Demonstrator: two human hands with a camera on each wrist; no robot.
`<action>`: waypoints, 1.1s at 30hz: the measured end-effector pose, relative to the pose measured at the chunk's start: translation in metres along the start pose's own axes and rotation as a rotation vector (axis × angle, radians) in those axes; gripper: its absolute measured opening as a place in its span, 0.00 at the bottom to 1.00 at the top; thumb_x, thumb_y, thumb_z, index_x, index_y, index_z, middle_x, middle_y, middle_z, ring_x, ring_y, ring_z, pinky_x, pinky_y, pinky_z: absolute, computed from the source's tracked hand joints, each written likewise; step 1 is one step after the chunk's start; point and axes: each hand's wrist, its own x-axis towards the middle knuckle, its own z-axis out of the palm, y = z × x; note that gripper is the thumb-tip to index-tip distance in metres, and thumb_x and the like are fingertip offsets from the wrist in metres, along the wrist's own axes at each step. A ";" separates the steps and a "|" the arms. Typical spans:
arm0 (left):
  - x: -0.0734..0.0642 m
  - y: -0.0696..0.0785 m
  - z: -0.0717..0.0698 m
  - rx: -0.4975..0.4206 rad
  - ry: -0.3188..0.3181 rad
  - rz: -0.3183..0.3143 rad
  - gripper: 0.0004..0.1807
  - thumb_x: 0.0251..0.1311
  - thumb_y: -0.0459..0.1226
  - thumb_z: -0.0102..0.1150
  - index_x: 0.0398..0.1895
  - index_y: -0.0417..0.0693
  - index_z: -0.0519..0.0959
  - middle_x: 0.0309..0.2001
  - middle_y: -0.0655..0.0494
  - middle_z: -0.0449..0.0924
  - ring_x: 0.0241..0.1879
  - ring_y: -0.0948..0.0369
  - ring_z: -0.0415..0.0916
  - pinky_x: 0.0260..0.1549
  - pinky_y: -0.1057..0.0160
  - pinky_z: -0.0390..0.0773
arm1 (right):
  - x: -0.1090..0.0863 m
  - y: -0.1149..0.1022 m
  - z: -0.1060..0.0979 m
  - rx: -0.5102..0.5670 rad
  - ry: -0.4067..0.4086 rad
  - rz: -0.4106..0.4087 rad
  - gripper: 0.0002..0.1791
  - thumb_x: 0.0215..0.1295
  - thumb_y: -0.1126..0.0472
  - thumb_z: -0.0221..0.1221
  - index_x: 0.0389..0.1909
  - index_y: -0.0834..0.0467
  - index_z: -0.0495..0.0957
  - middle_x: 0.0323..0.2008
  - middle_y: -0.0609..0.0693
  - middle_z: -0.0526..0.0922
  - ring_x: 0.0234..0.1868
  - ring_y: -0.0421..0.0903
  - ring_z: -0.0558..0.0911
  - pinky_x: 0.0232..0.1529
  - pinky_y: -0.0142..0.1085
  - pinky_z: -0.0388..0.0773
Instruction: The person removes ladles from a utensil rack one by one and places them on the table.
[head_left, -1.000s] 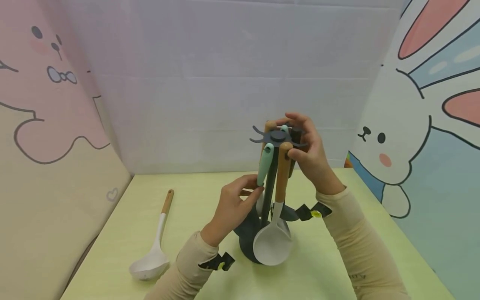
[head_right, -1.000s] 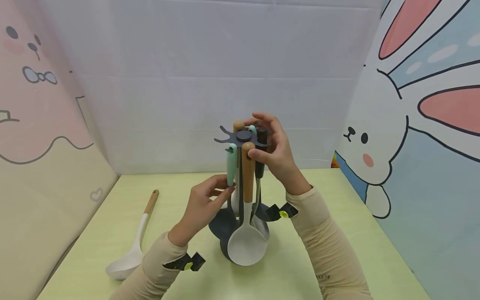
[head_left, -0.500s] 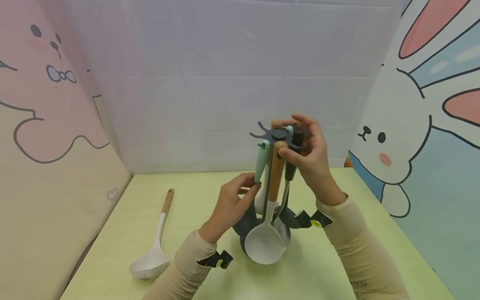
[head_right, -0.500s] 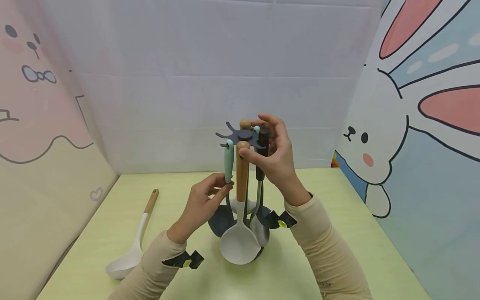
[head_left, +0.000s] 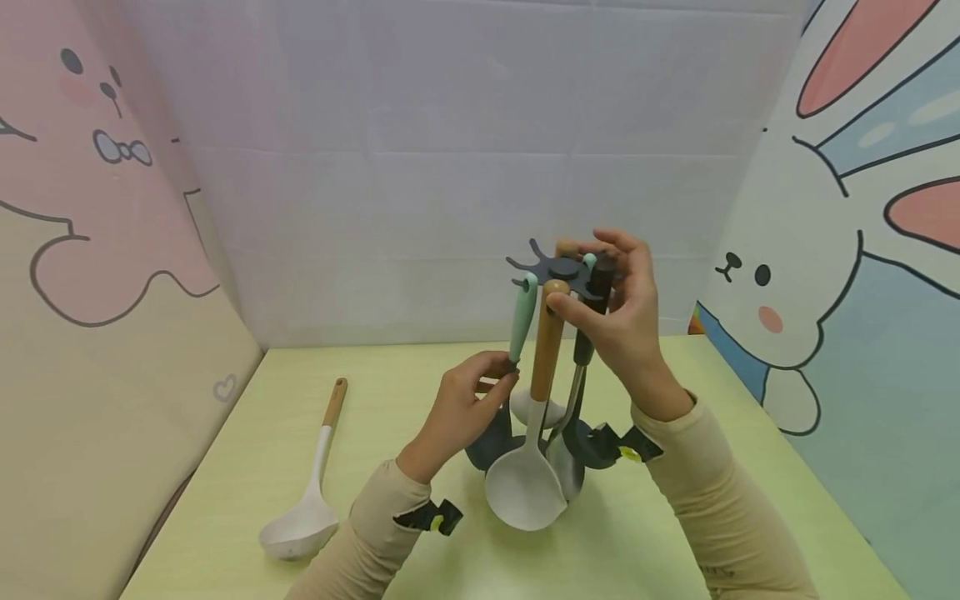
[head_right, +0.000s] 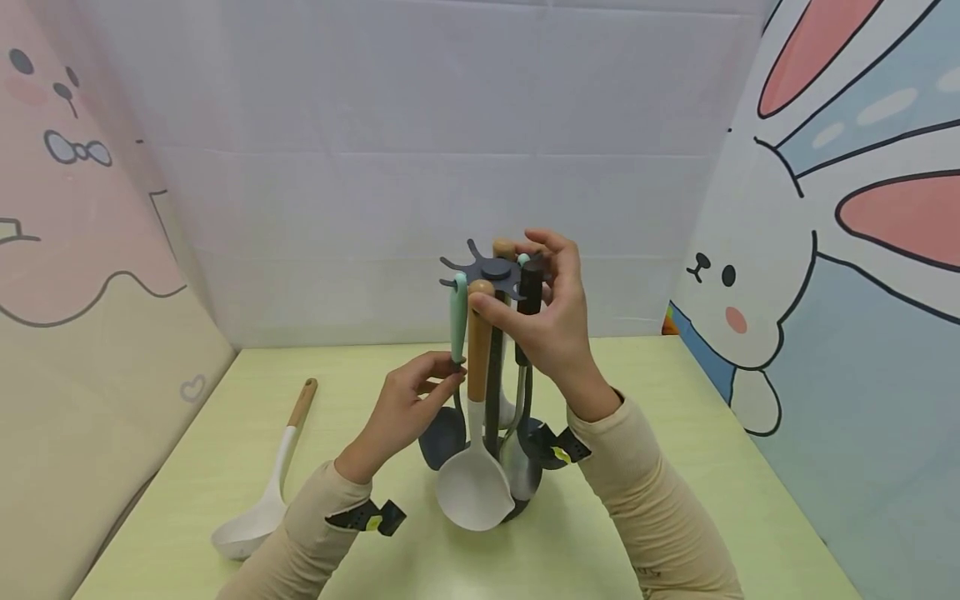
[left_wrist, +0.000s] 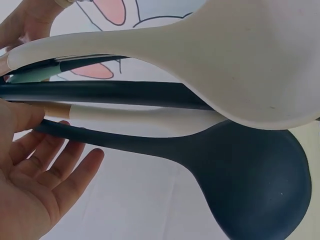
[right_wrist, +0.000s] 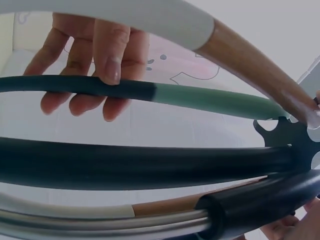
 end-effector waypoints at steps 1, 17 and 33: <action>0.000 -0.001 0.000 -0.002 -0.007 -0.009 0.11 0.68 0.29 0.58 0.51 0.37 0.79 0.45 0.46 0.83 0.44 0.52 0.83 0.40 0.59 0.84 | 0.000 0.000 0.001 -0.011 0.004 -0.005 0.49 0.47 0.38 0.75 0.64 0.60 0.65 0.55 0.54 0.74 0.50 0.48 0.74 0.47 0.32 0.72; -0.003 -0.010 -0.003 -0.020 -0.022 0.008 0.11 0.69 0.28 0.55 0.51 0.33 0.78 0.43 0.43 0.81 0.43 0.50 0.83 0.37 0.59 0.85 | -0.002 -0.003 0.004 -0.125 0.033 -0.037 0.47 0.48 0.34 0.71 0.62 0.56 0.63 0.54 0.56 0.72 0.43 0.47 0.71 0.38 0.29 0.75; -0.003 -0.007 -0.003 -0.005 0.016 0.041 0.10 0.67 0.25 0.56 0.49 0.31 0.78 0.41 0.43 0.80 0.40 0.50 0.84 0.37 0.61 0.85 | -0.002 -0.001 0.003 -0.120 0.021 -0.028 0.48 0.47 0.33 0.71 0.61 0.57 0.63 0.54 0.56 0.70 0.47 0.49 0.72 0.46 0.34 0.74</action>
